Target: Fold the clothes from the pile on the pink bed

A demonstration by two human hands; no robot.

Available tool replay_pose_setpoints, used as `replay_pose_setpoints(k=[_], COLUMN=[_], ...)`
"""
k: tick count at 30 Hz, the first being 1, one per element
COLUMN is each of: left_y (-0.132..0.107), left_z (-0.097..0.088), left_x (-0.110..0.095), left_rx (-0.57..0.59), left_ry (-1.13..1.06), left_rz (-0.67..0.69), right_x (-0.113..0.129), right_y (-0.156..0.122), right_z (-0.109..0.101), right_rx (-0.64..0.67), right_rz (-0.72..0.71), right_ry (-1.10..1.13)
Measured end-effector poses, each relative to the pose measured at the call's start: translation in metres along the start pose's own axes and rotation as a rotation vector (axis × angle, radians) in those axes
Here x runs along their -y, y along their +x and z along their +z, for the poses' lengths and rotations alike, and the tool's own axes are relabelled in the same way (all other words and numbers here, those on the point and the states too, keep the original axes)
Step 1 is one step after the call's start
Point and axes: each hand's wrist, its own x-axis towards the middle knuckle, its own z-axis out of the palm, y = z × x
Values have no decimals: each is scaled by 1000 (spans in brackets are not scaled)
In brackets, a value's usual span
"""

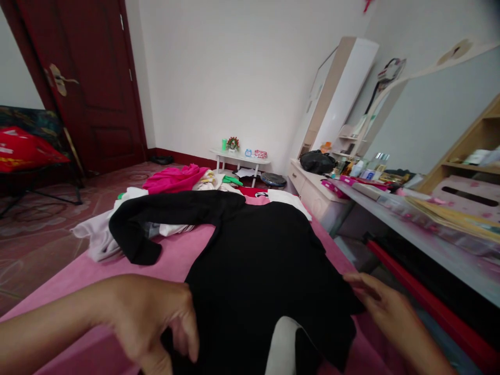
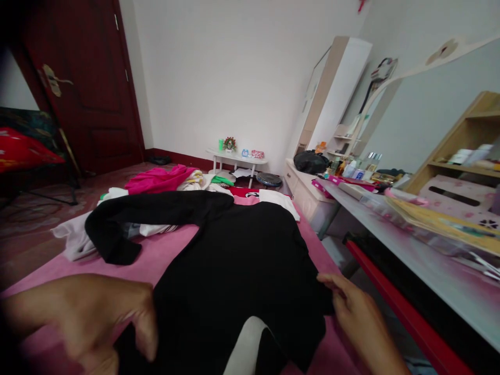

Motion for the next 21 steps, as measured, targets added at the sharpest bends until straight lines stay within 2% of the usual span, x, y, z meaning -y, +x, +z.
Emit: replay_pose_setpoints(k=[1, 2, 4, 6, 7, 10, 13, 15, 17, 19, 20, 21], left_y=[13, 28, 58, 83, 92, 98, 75, 44, 6, -33, -50, -65], left_z=[-6, -12, -22, -30, -33, -38, -44, -53, -68, -84, -92, -98], left_x=[-1, 0, 5, 14, 19, 36, 54, 69, 86, 104, 114, 124], left_rx=[39, 31, -152, -332, -386, -470, -632, -873, -1209, -1523, -1619, -1659], left_ry=[9, 49, 194, 303, 318, 286, 295, 370, 503, 631, 639, 579], left_rz=[16, 42, 93, 87, 78, 84, 41, -43, -145, -292, -378, -455], right_x=[16, 36, 77, 111, 123, 135, 128, 122, 118, 115, 114, 113], right_y=[13, 27, 58, 90, 105, 139, 153, 152, 148, 146, 146, 147], right_z=[4, 10, 33, 67, 88, 154, 214, 241, 255, 259, 259, 257], right_rx=[-6, 10, 133, 285, 362, 530, 513, 449, 396, 384, 392, 398], right_rz=[-26, -61, -189, -327, -368, -387, -361, -377, -401, -404, -405, -409], right_ry=[-19, -22, -19, -7, 2, -9, -139, -254, -330, -355, -351, -337])
